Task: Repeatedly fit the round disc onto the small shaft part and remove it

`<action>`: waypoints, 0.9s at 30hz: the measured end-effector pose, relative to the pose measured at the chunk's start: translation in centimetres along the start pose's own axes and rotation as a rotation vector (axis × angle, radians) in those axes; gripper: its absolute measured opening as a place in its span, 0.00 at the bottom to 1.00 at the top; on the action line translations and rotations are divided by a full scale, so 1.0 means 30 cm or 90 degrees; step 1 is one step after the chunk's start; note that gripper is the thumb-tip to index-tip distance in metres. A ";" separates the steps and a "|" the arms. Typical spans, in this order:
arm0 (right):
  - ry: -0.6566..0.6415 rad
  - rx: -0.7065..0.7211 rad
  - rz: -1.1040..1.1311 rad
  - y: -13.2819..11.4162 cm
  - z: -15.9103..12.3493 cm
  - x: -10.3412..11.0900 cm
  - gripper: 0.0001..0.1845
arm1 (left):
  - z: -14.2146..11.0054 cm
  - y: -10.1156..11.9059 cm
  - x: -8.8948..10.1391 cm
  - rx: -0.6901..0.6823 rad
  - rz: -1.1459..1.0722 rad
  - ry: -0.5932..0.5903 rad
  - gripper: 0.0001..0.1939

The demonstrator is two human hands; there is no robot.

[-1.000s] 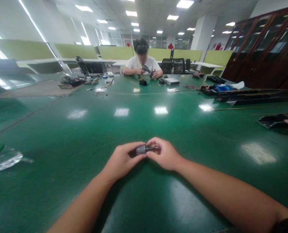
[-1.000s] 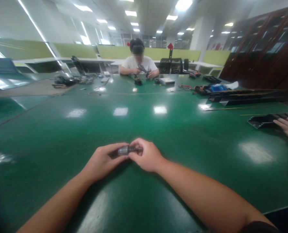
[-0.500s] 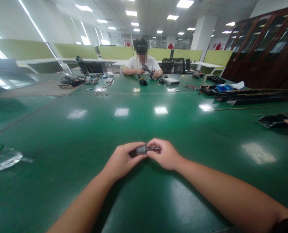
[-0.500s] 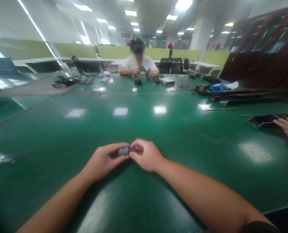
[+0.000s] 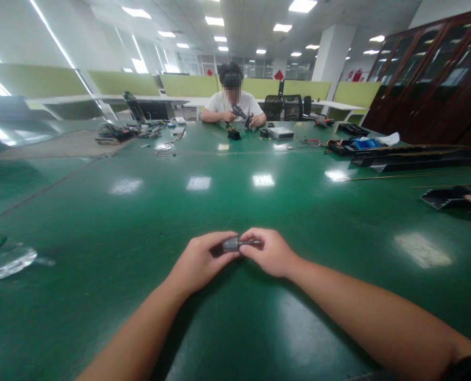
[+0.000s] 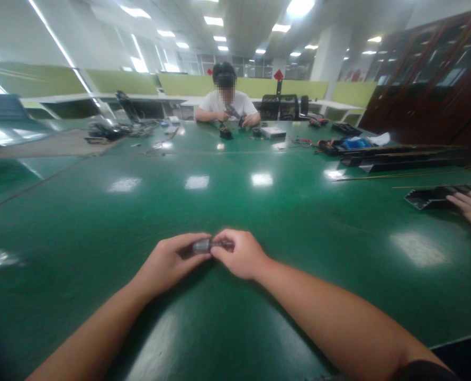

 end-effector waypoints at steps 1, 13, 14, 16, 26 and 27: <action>0.001 0.001 0.001 -0.001 -0.001 0.000 0.08 | 0.000 0.000 0.001 -0.002 0.001 0.001 0.17; -0.010 -0.002 0.030 -0.006 0.003 0.005 0.08 | 0.000 0.003 0.008 0.012 0.016 0.003 0.19; -0.009 -0.003 0.032 -0.006 0.003 0.006 0.08 | 0.000 0.004 0.010 0.013 0.017 0.003 0.19; -0.006 -0.003 0.031 -0.006 0.003 0.006 0.08 | -0.001 0.007 0.014 0.015 0.021 0.007 0.19; 0.003 -0.016 0.036 0.000 0.002 0.001 0.09 | -0.003 -0.005 0.019 0.029 0.032 0.007 0.19; 0.002 -0.018 0.038 0.000 0.002 0.001 0.09 | -0.003 -0.006 0.019 0.030 0.031 0.007 0.19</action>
Point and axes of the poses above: each hand's wrist, its own z-axis towards the middle knuckle, its own x-axis out of the back of the hand, y = z × x, the point moved 1 cm from there along z, towards the middle knuckle, and after that the axes turned 6 degrees about -x, right-handed, at the moved point
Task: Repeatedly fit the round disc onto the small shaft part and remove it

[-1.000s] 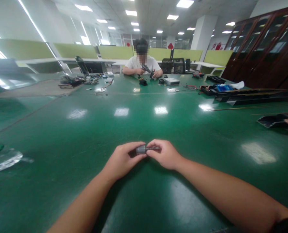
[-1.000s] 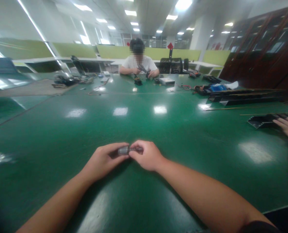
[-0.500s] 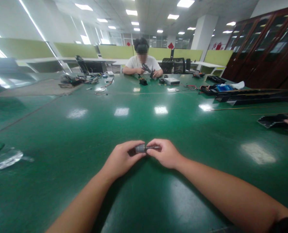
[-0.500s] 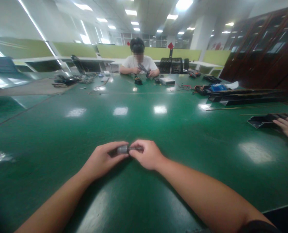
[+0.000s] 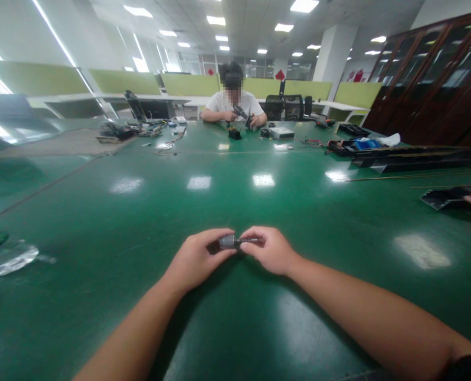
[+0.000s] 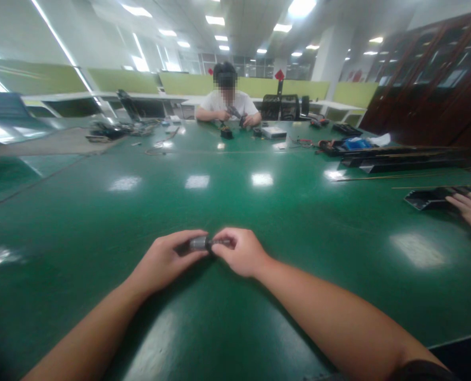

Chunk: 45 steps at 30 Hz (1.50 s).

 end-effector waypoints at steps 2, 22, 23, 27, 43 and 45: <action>-0.002 0.000 0.002 -0.001 -0.001 0.000 0.08 | 0.000 0.001 0.001 0.000 -0.003 -0.001 0.19; 0.018 0.005 0.007 0.009 0.003 -0.004 0.10 | 0.004 0.016 0.023 -0.014 0.001 0.004 0.19; 0.019 0.002 0.014 0.009 0.003 -0.005 0.09 | 0.003 0.013 0.024 -0.013 0.001 0.000 0.19; 0.020 -0.026 0.042 0.012 0.004 -0.007 0.08 | 0.001 0.003 0.024 -0.016 0.007 0.014 0.19; 0.034 -0.041 0.061 0.019 0.006 -0.004 0.11 | 0.003 -0.001 0.026 0.004 0.008 0.030 0.21; 0.036 -0.042 0.055 0.019 0.006 -0.003 0.11 | 0.004 0.001 0.026 0.008 0.009 0.031 0.21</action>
Point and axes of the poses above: each hand's wrist, its own z-axis towards the middle knuckle, its own x-axis out of the back of the hand, y = z × x, the point moved 1 cm from there along z, towards the middle knuckle, and after that the axes turned 6 degrees about -x, right-handed, at the moved point
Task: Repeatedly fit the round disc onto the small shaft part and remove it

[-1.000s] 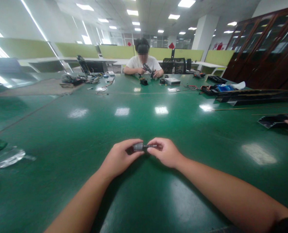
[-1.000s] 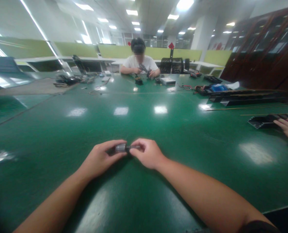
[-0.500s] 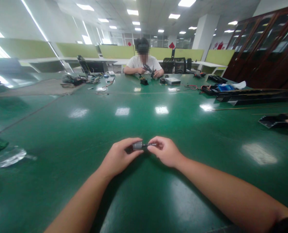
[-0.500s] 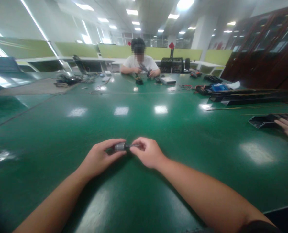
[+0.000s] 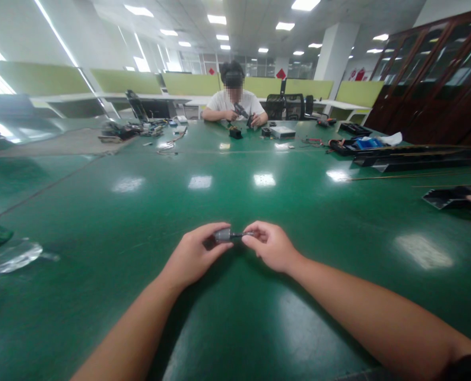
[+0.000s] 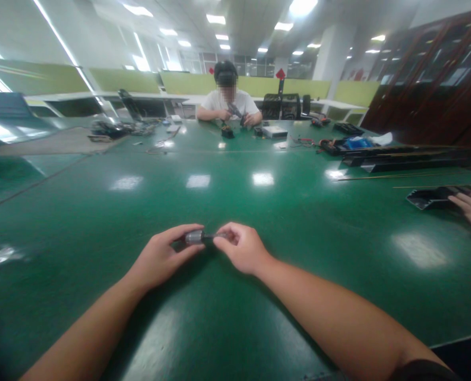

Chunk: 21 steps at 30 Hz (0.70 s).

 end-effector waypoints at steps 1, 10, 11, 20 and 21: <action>0.001 0.000 -0.003 0.001 0.000 0.001 0.11 | 0.000 0.001 0.000 0.002 0.000 0.000 0.21; 0.008 0.006 0.003 0.004 0.001 0.002 0.11 | 0.000 -0.005 0.004 0.021 -0.003 -0.006 0.21; 0.007 0.004 0.006 0.004 0.001 0.002 0.10 | 0.000 -0.006 0.003 0.025 -0.005 -0.008 0.21; 0.014 0.002 0.019 0.003 0.002 0.001 0.10 | 0.003 -0.008 0.001 0.033 -0.017 -0.009 0.22; 0.014 0.003 0.017 0.003 0.002 0.001 0.10 | 0.003 -0.008 0.002 0.034 -0.018 -0.009 0.22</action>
Point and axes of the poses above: each hand's wrist, its own z-axis towards the middle knuckle, its own x-axis out of the back of the hand, y = z × x, the point moved 1 cm from there along z, towards the middle knuckle, and after that the axes turned 6 degrees about -x, right-handed, at the moved point
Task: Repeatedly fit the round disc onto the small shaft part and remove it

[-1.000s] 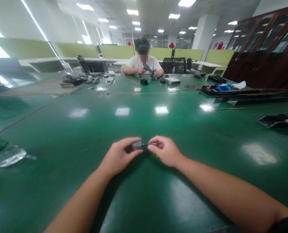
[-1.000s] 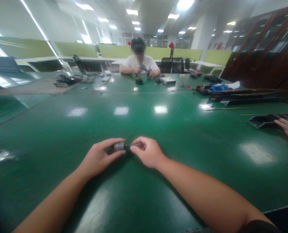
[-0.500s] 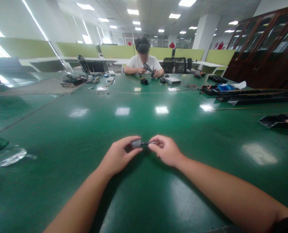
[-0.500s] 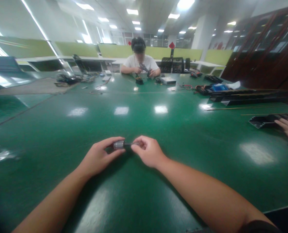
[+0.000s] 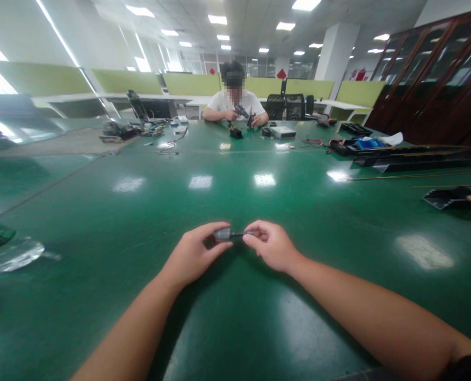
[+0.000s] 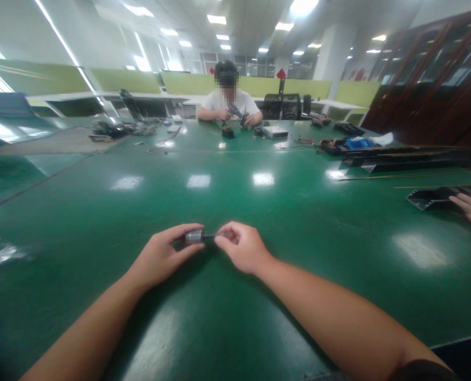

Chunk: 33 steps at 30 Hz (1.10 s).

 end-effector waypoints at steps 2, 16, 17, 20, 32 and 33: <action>0.004 0.002 -0.008 0.000 0.000 0.001 0.10 | 0.000 -0.001 0.003 0.003 0.000 0.001 0.22; 0.033 -0.039 0.097 -0.005 0.009 0.007 0.10 | 0.015 -0.022 0.035 0.000 0.047 0.088 0.21; 0.028 -0.040 0.097 -0.005 0.009 0.006 0.10 | 0.016 -0.025 0.041 0.003 0.062 0.110 0.21; 0.015 -0.039 0.095 -0.003 0.008 0.002 0.10 | 0.019 -0.030 0.058 0.029 0.087 0.179 0.22; 0.001 -0.037 0.080 -0.012 0.002 -0.003 0.09 | 0.014 -0.054 0.035 0.134 -0.139 0.192 0.25; 0.001 -0.039 0.079 -0.012 0.001 -0.003 0.09 | 0.013 -0.052 0.035 0.141 -0.138 0.190 0.25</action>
Point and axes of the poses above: each hand's wrist, its own z-axis towards the middle knuckle, its own x-axis out of the back of the hand, y = z × x, the point moved 1 cm from there along z, towards the middle knuckle, and after that the axes turned 6 degrees about -x, right-handed, at the moved point
